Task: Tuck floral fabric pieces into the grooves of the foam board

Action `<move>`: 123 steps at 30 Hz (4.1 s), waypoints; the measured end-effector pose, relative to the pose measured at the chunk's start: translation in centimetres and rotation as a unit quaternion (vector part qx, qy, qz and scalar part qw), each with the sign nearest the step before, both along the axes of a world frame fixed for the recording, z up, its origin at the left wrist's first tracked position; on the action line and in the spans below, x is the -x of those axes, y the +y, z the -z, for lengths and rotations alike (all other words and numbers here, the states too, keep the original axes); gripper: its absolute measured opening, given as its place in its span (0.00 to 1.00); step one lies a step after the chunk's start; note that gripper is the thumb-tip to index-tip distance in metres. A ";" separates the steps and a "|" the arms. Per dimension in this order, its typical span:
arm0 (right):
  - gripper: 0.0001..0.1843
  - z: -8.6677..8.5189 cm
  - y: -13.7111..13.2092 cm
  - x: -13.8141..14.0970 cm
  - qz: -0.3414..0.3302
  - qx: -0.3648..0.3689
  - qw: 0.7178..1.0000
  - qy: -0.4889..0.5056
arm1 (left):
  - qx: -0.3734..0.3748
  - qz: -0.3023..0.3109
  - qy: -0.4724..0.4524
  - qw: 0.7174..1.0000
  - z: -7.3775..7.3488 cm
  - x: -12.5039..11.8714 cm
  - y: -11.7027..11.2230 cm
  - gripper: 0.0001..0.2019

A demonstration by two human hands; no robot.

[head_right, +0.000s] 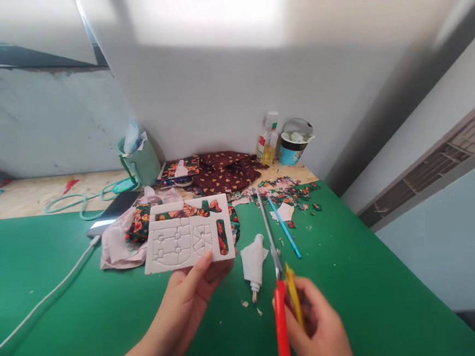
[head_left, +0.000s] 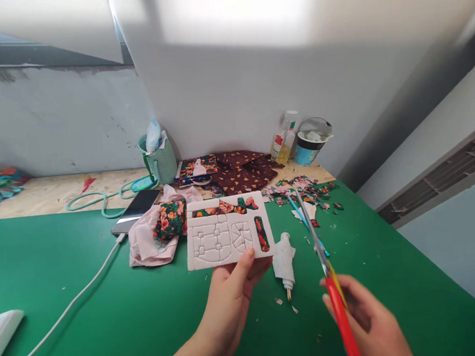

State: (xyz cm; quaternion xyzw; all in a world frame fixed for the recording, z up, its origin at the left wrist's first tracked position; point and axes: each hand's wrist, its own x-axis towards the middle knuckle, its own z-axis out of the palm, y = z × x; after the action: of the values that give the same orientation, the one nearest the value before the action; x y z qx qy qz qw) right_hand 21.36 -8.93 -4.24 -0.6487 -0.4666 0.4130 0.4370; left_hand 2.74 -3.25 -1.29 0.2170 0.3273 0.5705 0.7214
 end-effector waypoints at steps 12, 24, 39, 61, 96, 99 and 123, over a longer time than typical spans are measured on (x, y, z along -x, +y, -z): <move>0.16 -2.7 19.4 -2.4 -0.301 -0.151 0.824 -0.457 | 0.016 -0.018 0.072 0.997 0.8 -0.6 -0.4 0.35; 0.14 -3.0 20.5 0.9 -0.261 -0.191 0.894 -0.309 | 0.052 -0.030 0.062 0.996 0.2 -0.7 -0.3 0.35; 0.22 -1.8 13.8 1.1 -0.165 -0.010 0.947 0.274 | -0.002 0.002 0.019 1.000 0.3 3.6 2.6 0.28; 0.13 -1.4 12.8 -1.3 -0.210 -0.028 0.926 -0.312 | 0.027 0.131 0.485 0.864 1.9 7.9 6.6 0.15; 0.09 -0.5 12.5 -0.1 -0.213 0.010 0.824 -0.525 | -0.356 0.050 0.819 0.447 5.3 6.3 6.3 0.25; 0.10 -0.7 12.3 0.0 -0.215 0.011 0.811 -0.544 | -0.396 0.060 0.834 0.379 5.9 6.5 6.8 0.28; 0.31 -0.9 10.6 1.4 -0.493 -0.216 0.739 -0.406 | -0.409 -0.161 0.697 0.567 5.8 6.3 8.9 0.11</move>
State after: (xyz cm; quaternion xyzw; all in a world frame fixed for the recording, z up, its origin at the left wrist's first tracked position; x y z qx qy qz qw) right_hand 19.97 1.72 -3.38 -0.3228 -0.9309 0.1561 0.0697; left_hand -3.54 5.64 -7.11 0.7631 0.4896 0.4220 0.0006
